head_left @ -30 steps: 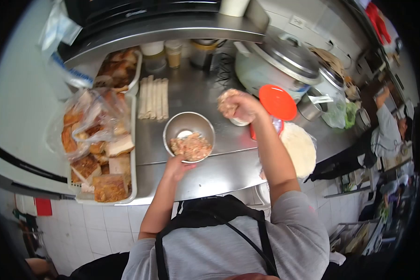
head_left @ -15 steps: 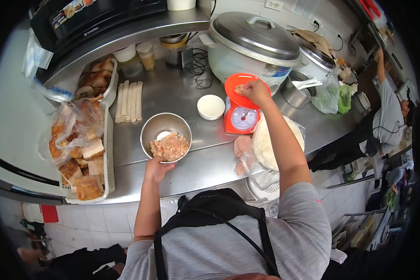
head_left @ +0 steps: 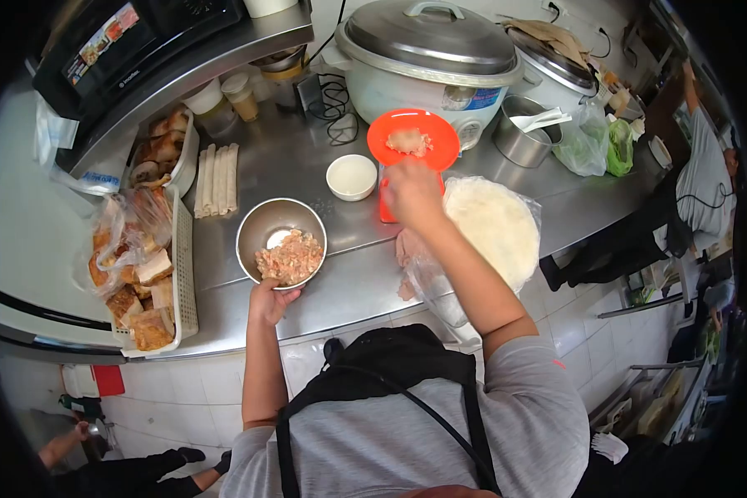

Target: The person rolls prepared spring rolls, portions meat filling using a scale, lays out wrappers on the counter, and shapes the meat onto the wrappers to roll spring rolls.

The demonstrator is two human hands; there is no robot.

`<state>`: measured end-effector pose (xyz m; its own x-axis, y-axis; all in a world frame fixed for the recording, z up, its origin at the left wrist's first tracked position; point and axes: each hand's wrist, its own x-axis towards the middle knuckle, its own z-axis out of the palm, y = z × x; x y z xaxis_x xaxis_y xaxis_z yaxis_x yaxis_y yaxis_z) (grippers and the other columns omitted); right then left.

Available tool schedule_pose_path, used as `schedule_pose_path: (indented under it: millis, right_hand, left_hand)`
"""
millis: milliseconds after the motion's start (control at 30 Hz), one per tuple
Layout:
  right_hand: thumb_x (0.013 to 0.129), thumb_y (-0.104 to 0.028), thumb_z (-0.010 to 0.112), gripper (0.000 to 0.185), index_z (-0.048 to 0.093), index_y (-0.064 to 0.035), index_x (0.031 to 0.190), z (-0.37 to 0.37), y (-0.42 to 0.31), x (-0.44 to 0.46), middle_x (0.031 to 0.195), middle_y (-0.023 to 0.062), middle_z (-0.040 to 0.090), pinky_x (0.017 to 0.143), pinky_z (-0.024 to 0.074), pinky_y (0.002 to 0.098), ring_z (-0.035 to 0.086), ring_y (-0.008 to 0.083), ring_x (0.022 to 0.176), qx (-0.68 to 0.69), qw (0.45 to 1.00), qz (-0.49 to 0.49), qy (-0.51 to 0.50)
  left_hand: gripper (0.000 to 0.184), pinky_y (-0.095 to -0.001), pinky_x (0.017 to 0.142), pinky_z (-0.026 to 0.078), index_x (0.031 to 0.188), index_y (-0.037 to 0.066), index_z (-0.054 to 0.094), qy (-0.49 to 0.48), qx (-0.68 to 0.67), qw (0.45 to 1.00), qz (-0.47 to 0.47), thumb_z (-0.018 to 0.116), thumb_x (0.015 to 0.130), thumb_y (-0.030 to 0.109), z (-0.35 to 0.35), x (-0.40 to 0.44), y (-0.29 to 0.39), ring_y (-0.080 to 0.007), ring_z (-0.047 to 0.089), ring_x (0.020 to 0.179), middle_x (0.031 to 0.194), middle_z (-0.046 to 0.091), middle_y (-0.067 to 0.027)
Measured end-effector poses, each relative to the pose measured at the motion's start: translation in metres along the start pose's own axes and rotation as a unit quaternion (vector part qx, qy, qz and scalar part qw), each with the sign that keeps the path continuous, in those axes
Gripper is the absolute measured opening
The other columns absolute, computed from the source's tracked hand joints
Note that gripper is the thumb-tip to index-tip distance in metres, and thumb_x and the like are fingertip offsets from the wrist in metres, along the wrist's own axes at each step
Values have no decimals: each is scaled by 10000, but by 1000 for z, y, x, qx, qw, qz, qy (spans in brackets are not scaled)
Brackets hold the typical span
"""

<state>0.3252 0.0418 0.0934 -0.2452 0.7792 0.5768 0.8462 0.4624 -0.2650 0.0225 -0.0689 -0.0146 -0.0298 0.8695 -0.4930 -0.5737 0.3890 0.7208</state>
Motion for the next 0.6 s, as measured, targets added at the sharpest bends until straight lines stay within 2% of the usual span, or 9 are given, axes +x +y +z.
schedule_pose_path:
  millis: [67,167,267,367,500,600]
  right_hand:
    - [625,-84,616,243,611,-98,867,-15,31,3,889,86,551,720,417,405,521,284,876,-53,999,7,-3]
    - [616,-83,615,245,606,-99,861,-35,61,0,904,80,556,727,413,398,521,276,880,-37,998,36,29]
    - [617,-82,619,238,602,-97,854,-38,62,-1,916,80,560,741,406,393,521,268,882,-52,998,-2,-23]
    - [623,-84,624,236,590,-91,857,-15,56,-2,920,77,561,754,399,394,521,266,883,-65,996,-56,-17]
    - [671,-81,594,197,578,-80,868,-3,58,4,932,78,566,752,407,386,531,252,913,-101,991,-36,-79]
    - [675,-77,581,183,577,-74,858,-7,56,6,931,81,567,747,418,383,536,250,918,-121,986,-59,-95]
  left_hand:
    - [446,-337,595,557,1236,-73,314,3,-2,1000,5,332,803,31,2,-3,-1,-339,619,831,1054,551,-249]
    - [445,-343,602,555,1233,-79,320,6,3,1000,16,332,803,36,2,-3,-3,-341,619,834,1055,553,-249]
    - [444,-350,609,553,1231,-80,325,3,0,1000,7,332,804,41,-2,0,-3,-344,618,835,1055,556,-246]
    - [443,-353,614,552,1233,-78,326,0,1,1000,3,330,807,45,-2,0,-2,-346,618,837,1056,558,-243]
    - [442,-358,621,555,1236,-77,319,-7,0,1000,9,328,813,50,-4,2,-2,-347,617,841,1065,553,-241]
    - [441,-364,631,556,1238,-74,316,-10,-10,1000,4,328,815,51,-6,2,-4,-346,614,853,1071,550,-238]
